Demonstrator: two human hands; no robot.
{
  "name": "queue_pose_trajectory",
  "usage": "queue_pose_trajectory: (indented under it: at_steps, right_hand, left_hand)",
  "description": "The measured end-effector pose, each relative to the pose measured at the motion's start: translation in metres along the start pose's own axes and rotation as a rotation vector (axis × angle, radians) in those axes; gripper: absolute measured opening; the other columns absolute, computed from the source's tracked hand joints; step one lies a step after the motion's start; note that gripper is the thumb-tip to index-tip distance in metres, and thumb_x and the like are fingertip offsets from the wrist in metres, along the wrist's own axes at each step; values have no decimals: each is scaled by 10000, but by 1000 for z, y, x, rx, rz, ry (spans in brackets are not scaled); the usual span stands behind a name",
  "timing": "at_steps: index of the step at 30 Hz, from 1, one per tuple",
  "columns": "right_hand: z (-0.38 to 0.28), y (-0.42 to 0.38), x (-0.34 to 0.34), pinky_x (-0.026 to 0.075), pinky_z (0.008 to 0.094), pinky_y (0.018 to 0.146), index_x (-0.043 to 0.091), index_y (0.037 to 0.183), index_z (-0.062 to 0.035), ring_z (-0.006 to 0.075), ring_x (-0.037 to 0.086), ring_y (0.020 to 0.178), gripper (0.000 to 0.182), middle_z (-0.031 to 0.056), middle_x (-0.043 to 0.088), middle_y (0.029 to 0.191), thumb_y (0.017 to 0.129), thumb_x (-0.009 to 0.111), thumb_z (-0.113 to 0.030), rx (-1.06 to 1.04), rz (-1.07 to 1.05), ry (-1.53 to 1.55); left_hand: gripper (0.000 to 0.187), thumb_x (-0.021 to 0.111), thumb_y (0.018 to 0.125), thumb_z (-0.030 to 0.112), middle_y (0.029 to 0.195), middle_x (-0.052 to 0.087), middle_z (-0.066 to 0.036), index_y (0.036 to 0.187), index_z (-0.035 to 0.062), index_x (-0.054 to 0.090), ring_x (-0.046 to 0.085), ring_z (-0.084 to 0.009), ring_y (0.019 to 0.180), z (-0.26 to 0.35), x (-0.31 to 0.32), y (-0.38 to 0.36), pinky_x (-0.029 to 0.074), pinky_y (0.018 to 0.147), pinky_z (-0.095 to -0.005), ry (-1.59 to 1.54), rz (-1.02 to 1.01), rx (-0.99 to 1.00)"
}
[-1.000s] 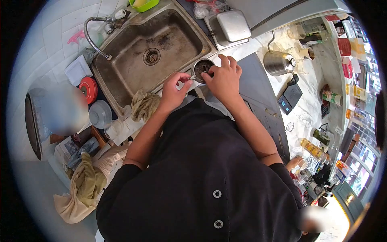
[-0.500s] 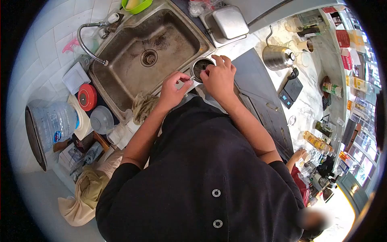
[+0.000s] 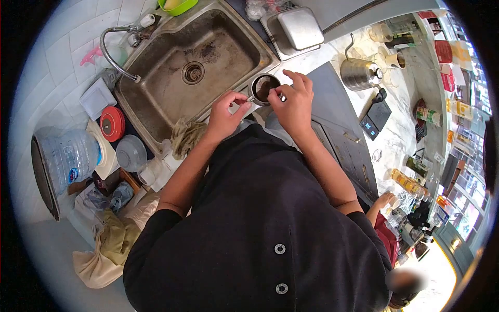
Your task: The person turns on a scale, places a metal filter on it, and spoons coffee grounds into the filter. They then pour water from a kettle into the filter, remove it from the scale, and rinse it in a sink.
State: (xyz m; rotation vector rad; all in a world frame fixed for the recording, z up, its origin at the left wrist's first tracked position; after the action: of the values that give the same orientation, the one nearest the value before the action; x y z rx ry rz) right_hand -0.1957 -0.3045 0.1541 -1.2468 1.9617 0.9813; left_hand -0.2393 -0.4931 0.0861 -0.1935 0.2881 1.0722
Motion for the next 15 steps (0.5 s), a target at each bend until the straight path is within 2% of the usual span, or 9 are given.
queue_pose_trajectory:
  at_steps: [1,3,8,10,13,15]
  right_hand:
    - [0,0,-1,437,533,990,773,770,-39,383,521,1264,124,126,658,1291,756,761,-161,-1,0,3]
    - [10,-1,0,453,450,1035,768,781,-23,380,516,1271,102,131,673,1287,774,781,-124,86,-41,99]
    - [17,-1,-1,459,454,1028,778,785,-4,389,534,1230,142,168,686,1253,771,770,-146,123,-21,219]
    - [19,-2,-1,456,448,1040,779,788,-2,390,537,1228,147,175,692,1245,778,767,-148,143,-27,238]
    - [29,-3,3,454,452,1044,780,796,-2,398,539,1228,151,175,685,1272,791,765,-152,228,-70,330]
    - [29,-2,-1,483,401,990,772,824,-1,313,587,1216,137,162,687,1296,847,752,-135,229,-72,332]
  left_hand:
    - [161,751,902,141,937,702,-65,1009,34,698,660,-181,882,1,-1,-1,476,792,-325,4,6,4]
    - [164,759,892,129,927,700,-79,1004,26,698,671,-194,866,2,-2,-1,497,788,-331,15,19,20]
    - [170,766,881,103,906,689,-101,1003,8,696,678,-211,846,5,-3,0,527,786,-339,19,24,32]
    - [181,749,904,144,950,714,-59,1043,35,706,665,-171,886,2,-3,-1,474,792,-318,3,22,14]
    - [186,748,910,148,955,716,-55,1050,33,708,664,-165,891,-2,-2,-2,474,795,-314,8,24,-5]
    - [185,746,913,150,960,716,-56,1048,30,707,663,-164,894,-2,-3,-3,475,799,-315,12,27,-18]
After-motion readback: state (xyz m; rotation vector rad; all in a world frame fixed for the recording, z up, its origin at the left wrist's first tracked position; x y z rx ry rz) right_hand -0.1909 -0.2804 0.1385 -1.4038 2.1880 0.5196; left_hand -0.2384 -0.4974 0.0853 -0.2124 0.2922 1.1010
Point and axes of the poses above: each hand's wrist, its own y-axis towards the middle knuckle, its own x-axis out of the palm, z = x × y, the point moved 8 cm from there along y, towards the middle knuckle
